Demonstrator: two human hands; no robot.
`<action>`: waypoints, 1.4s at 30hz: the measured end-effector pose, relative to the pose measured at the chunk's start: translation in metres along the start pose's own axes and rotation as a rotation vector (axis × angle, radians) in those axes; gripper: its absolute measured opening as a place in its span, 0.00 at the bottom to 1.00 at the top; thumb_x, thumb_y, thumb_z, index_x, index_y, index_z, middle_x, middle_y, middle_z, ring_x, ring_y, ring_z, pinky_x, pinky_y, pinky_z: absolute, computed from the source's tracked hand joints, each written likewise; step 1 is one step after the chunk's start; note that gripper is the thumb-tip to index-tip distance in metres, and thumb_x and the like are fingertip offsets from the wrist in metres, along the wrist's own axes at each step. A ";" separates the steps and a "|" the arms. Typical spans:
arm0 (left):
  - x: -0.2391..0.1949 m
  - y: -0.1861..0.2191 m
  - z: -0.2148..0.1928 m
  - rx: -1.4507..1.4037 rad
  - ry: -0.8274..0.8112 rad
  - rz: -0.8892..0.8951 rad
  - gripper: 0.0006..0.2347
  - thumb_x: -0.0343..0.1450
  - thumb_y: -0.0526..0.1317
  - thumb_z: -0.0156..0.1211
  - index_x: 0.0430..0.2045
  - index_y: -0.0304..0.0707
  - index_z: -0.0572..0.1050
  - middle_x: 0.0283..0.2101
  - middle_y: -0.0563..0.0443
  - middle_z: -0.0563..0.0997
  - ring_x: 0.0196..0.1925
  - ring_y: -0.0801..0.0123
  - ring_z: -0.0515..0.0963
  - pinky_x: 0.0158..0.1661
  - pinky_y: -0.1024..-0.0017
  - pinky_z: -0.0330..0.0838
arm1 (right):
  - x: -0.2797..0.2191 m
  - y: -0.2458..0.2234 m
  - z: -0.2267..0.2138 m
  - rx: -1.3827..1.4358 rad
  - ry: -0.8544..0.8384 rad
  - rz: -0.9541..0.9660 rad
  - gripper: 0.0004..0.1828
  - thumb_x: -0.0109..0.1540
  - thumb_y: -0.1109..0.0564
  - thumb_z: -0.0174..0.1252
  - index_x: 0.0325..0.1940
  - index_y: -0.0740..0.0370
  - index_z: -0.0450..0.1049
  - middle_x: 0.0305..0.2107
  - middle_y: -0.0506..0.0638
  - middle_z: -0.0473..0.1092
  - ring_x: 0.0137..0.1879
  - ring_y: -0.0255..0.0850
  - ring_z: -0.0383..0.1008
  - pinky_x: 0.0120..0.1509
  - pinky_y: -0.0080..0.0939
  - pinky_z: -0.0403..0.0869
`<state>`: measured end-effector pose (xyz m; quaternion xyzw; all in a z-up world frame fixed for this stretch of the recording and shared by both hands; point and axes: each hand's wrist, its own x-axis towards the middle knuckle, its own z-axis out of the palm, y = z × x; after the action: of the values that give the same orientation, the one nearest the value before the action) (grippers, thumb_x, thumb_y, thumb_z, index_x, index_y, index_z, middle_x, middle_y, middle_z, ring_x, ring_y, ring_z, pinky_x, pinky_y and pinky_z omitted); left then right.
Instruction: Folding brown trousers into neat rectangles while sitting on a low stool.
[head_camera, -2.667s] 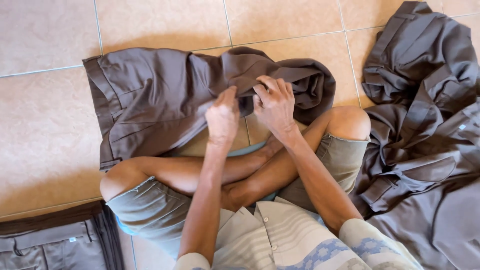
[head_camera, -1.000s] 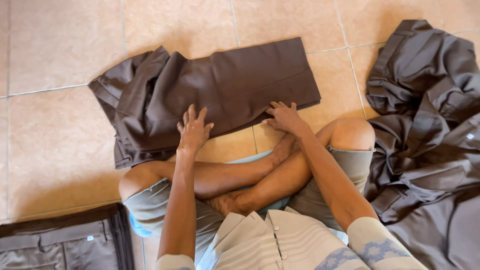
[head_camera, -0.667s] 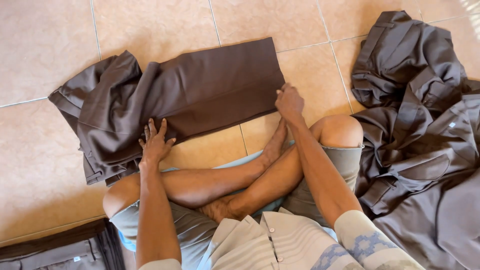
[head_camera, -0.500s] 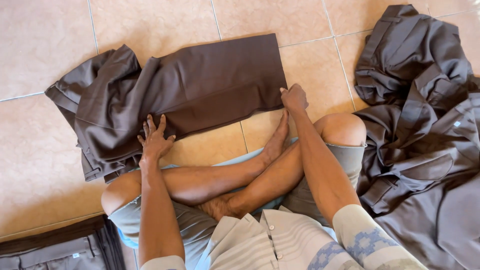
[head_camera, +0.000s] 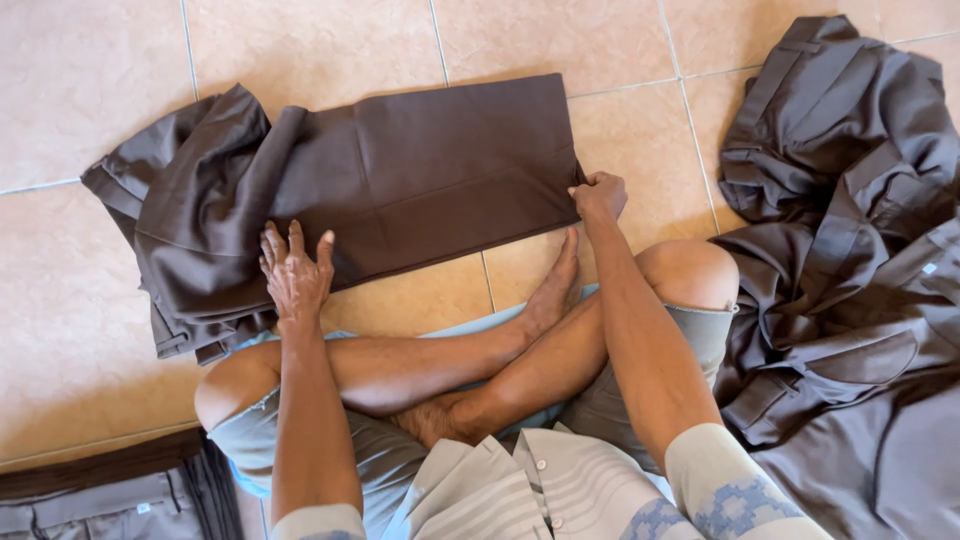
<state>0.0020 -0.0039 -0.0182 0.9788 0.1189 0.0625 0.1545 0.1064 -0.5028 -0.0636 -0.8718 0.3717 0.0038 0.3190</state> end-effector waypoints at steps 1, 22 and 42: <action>-0.003 0.001 0.001 0.003 -0.007 -0.005 0.33 0.78 0.66 0.42 0.67 0.36 0.68 0.71 0.28 0.61 0.73 0.37 0.58 0.65 0.40 0.56 | -0.004 0.004 0.001 -0.006 -0.006 0.003 0.07 0.51 0.53 0.74 0.31 0.49 0.83 0.29 0.56 0.78 0.45 0.57 0.81 0.47 0.51 0.78; -0.029 0.032 0.089 0.002 -0.009 0.501 0.05 0.66 0.48 0.63 0.25 0.54 0.77 0.33 0.60 0.77 0.39 0.68 0.79 0.51 0.65 0.69 | 0.023 0.023 0.012 -0.044 0.094 -0.062 0.05 0.59 0.48 0.68 0.31 0.47 0.85 0.26 0.54 0.78 0.38 0.55 0.81 0.40 0.48 0.80; -0.045 0.061 0.058 0.072 -0.150 0.492 0.16 0.66 0.44 0.67 0.48 0.56 0.76 0.42 0.55 0.78 0.47 0.63 0.78 0.48 0.64 0.72 | 0.036 0.018 0.015 0.016 0.022 -0.116 0.11 0.56 0.48 0.69 0.38 0.52 0.84 0.32 0.56 0.78 0.45 0.55 0.81 0.42 0.48 0.79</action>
<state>-0.0192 -0.0886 -0.0572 0.9850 -0.1325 0.0213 0.1080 0.1243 -0.5270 -0.0942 -0.8894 0.3239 -0.0272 0.3214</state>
